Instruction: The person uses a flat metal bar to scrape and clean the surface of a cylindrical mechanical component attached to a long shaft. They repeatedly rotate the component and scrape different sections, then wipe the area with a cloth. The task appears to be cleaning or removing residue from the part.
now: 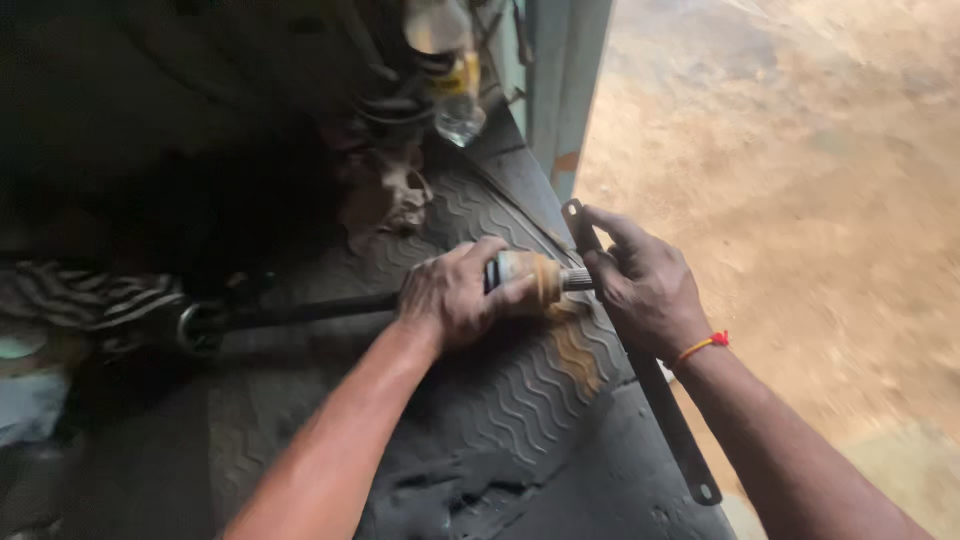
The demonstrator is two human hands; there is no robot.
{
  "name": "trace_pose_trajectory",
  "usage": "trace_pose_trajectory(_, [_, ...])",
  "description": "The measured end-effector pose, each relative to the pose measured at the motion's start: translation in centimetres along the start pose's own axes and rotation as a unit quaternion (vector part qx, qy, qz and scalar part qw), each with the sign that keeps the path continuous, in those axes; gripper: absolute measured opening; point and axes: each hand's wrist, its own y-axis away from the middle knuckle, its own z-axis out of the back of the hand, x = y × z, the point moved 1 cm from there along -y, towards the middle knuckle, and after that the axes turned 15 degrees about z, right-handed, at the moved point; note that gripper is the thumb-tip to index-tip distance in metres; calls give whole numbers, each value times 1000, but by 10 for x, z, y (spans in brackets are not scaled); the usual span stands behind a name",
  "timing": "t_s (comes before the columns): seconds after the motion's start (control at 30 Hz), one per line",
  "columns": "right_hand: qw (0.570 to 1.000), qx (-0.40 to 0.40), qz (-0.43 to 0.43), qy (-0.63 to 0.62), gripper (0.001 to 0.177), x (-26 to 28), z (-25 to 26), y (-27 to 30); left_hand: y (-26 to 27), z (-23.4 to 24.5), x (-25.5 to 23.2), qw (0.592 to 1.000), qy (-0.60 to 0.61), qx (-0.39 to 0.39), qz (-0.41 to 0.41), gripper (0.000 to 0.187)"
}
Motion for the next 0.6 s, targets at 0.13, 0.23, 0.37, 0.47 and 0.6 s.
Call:
trace_pose_trajectory(0.13, [998,-4,45,-33,44,0,-5,16,14,-3,-6,1000,9,-15,26,66])
trace_pose_trajectory(0.23, [994,-12,85,-68,44,2,-21,7,15,3,-11,999,38,-37,-8,60])
trace_pose_trajectory(0.37, [981,-53,182,-31,43,0,-38,2,18,1,-12,998,52,-27,1,58])
trace_pose_trajectory(0.47, [994,0,85,74,52,-2,-37,30,10,2,-12,998,58,-36,5,53])
trace_pose_trajectory(0.6, [977,-86,197,2,52,4,-41,51,3,-1,-11,996,81,-44,7,48])
